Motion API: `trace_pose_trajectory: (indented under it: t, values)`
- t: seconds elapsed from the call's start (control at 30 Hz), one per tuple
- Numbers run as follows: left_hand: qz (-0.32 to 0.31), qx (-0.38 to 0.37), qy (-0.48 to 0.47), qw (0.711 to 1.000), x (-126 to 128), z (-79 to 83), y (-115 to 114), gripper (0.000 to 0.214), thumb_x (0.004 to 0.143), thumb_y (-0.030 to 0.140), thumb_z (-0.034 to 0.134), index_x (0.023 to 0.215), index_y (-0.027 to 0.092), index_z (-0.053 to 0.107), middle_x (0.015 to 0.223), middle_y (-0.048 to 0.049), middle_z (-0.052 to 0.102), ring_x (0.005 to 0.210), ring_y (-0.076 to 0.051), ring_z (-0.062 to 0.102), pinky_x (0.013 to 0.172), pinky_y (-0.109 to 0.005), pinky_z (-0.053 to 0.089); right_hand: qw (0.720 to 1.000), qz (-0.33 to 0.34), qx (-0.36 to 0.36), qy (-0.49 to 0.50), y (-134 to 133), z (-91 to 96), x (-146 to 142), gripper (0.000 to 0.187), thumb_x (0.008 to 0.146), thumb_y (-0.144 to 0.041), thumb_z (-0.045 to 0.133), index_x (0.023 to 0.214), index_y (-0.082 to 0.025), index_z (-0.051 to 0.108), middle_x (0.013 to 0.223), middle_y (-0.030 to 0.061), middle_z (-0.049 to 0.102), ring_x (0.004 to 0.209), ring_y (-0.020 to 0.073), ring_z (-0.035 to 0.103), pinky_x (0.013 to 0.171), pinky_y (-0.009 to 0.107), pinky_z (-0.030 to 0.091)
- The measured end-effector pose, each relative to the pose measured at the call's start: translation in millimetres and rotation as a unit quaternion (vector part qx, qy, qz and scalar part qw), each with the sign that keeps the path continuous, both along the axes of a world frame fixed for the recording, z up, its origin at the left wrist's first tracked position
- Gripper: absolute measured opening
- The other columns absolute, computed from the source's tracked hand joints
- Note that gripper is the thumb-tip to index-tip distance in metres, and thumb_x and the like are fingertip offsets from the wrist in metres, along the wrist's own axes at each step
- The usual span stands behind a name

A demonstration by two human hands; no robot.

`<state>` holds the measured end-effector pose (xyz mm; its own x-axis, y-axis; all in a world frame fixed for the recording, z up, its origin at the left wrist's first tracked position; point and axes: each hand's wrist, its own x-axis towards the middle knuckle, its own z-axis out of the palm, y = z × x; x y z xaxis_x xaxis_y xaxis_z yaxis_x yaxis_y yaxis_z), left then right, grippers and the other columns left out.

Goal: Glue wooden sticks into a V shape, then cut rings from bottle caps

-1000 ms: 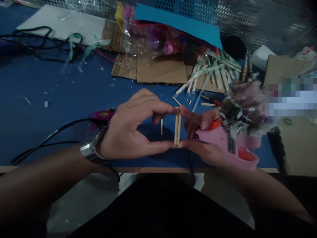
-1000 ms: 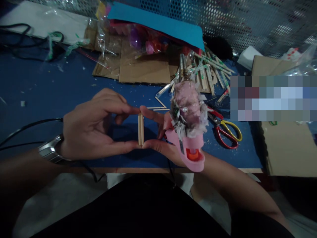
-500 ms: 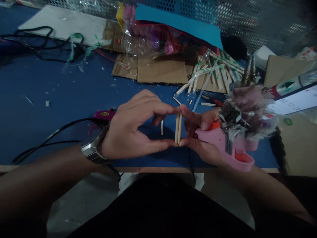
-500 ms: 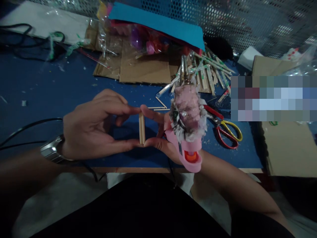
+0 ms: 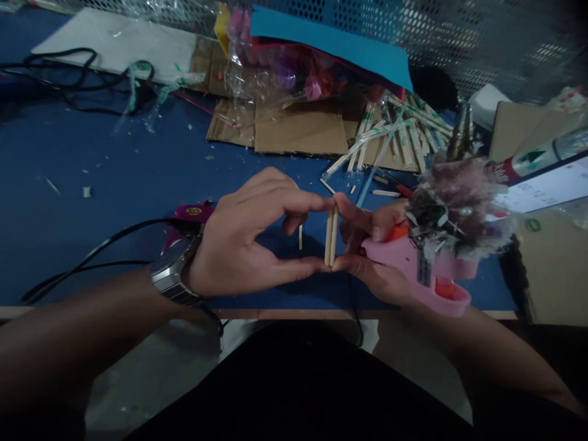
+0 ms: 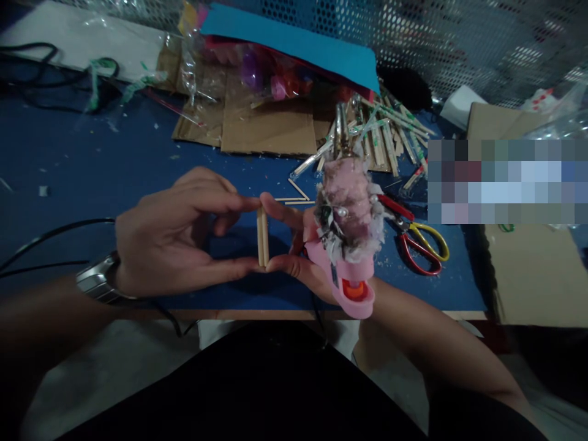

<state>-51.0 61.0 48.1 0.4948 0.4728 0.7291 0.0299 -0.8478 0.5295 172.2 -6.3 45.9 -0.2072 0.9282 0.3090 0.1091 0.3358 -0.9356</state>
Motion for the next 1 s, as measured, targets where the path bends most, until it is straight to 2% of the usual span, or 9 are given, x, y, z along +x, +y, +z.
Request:
trace_pose_trajectory:
  t: [0.13, 0.27, 0.33, 0.47, 0.6, 0.7, 0.83, 0.9, 1.0]
  values:
    - [0.004, -0.009, 0.013, 1.0, 0, -0.7, -1, 0.047, 0.087, 0.039, 0.088, 0.125, 0.022, 0.067, 0.084, -0.0014, 0.067, 0.079, -0.018, 0.062, 0.078, -0.039, 0.054, 1.0, 0.005, -0.017, -0.019, -2, 6.6, 4, 0.046, 0.082, -0.019, 0.091, 0.084, -0.029, 0.047, 0.135, -0.0078, 0.078, 0.063, 0.0124, 0.067, 0.059, 0.032, 0.062]
    - [0.01, -0.022, 0.029, 0.999, -1, -3.1, -1, 0.05, 0.089, 0.044, 0.085, 0.129, 0.021, 0.063, 0.092, -0.0037, 0.069, 0.084, -0.02, 0.062, 0.079, -0.041, 0.056, 0.999, 0.004, -0.006, -0.035, -2, 8.5, 9, 0.047, 0.079, -0.017, 0.093, 0.086, -0.029, 0.049, 0.144, -0.0089, 0.073, 0.073, 0.0139, 0.071, 0.069, 0.033, 0.064]
    - [0.015, -0.031, 0.032, 0.999, -2, -4.4, -1, 0.055, 0.087, 0.047, 0.086, 0.129, 0.022, 0.061, 0.096, -0.0044, 0.068, 0.085, -0.02, 0.061, 0.078, -0.041, 0.056, 1.0, 0.014, 0.011, -0.025, 0, 4.7, 9, 0.046, 0.08, -0.016, 0.092, 0.086, -0.029, 0.048, 0.142, -0.0085, 0.074, 0.07, 0.0127, 0.069, 0.072, 0.034, 0.063]
    - [0.018, -0.043, 0.04, 0.998, -2, -3.9, -2, 0.059, 0.081, 0.044, 0.088, 0.128, 0.023, 0.06, 0.097, -0.0057, 0.066, 0.087, -0.023, 0.061, 0.075, -0.043, 0.055, 0.999, -0.01, 0.029, 0.025, 1, -4.3, 6, 0.043, 0.082, -0.014, 0.09, 0.089, -0.029, 0.05, 0.134, -0.0068, 0.078, 0.062, 0.0108, 0.065, 0.064, 0.033, 0.06]
    - [0.028, -0.026, 0.072, 0.997, -1, -0.2, -2, 0.056, 0.08, 0.039, 0.087, 0.126, 0.024, 0.058, 0.097, -0.0058, 0.066, 0.088, -0.024, 0.061, 0.077, -0.043, 0.053, 1.0, -0.015, 0.007, -0.017, 0, -5.4, 4, 0.037, 0.083, -0.023, 0.09, 0.091, -0.029, 0.054, 0.12, -0.0041, 0.082, 0.063, 0.0134, 0.065, 0.062, 0.034, 0.06]
    - [0.033, -0.001, 0.069, 0.997, 0, 1.1, -1, 0.054, 0.083, 0.04, 0.086, 0.127, 0.024, 0.06, 0.093, -0.0035, 0.066, 0.086, -0.023, 0.061, 0.079, -0.042, 0.052, 0.999, -0.026, -0.014, -0.038, -1, -5.0, 4, 0.031, 0.086, -0.028, 0.087, 0.092, -0.029, 0.057, 0.125, -0.0027, 0.081, 0.065, 0.0141, 0.065, 0.062, 0.035, 0.06]
    - [0.04, 0.008, 0.061, 0.997, 0, 1.8, 1, 0.055, 0.083, 0.042, 0.088, 0.128, 0.023, 0.062, 0.09, -0.0016, 0.065, 0.085, -0.022, 0.062, 0.081, -0.041, 0.051, 0.997, -0.068, -0.03, -0.026, -3, -7.2, 3, 0.036, 0.083, -0.031, 0.089, 0.089, -0.029, 0.054, 0.13, -0.0019, 0.079, 0.066, 0.0151, 0.065, 0.066, 0.037, 0.062]
    - [0.04, 0.019, 0.064, 0.997, 0, 2.6, 1, 0.053, 0.085, 0.039, 0.087, 0.129, 0.021, 0.063, 0.09, -0.0016, 0.065, 0.084, -0.021, 0.062, 0.081, -0.04, 0.051, 0.996, -0.087, -0.024, -0.014, -3, -8.3, 2, 0.039, 0.083, -0.028, 0.089, 0.089, -0.029, 0.051, 0.124, -0.0019, 0.081, 0.067, 0.0151, 0.066, 0.068, 0.037, 0.061]
    - [0.035, 0.041, 0.064, 0.996, 0, 3.4, 1, 0.047, 0.088, 0.034, 0.083, 0.128, 0.017, 0.064, 0.089, -0.0032, 0.064, 0.084, -0.022, 0.063, 0.08, -0.041, 0.051, 0.996, -0.082, 0.013, 0.024, -2, -8.5, 0, 0.038, 0.087, -0.018, 0.085, 0.091, -0.03, 0.049, 0.101, -0.0046, 0.084, 0.075, 0.0152, 0.074, 0.069, 0.032, 0.059]
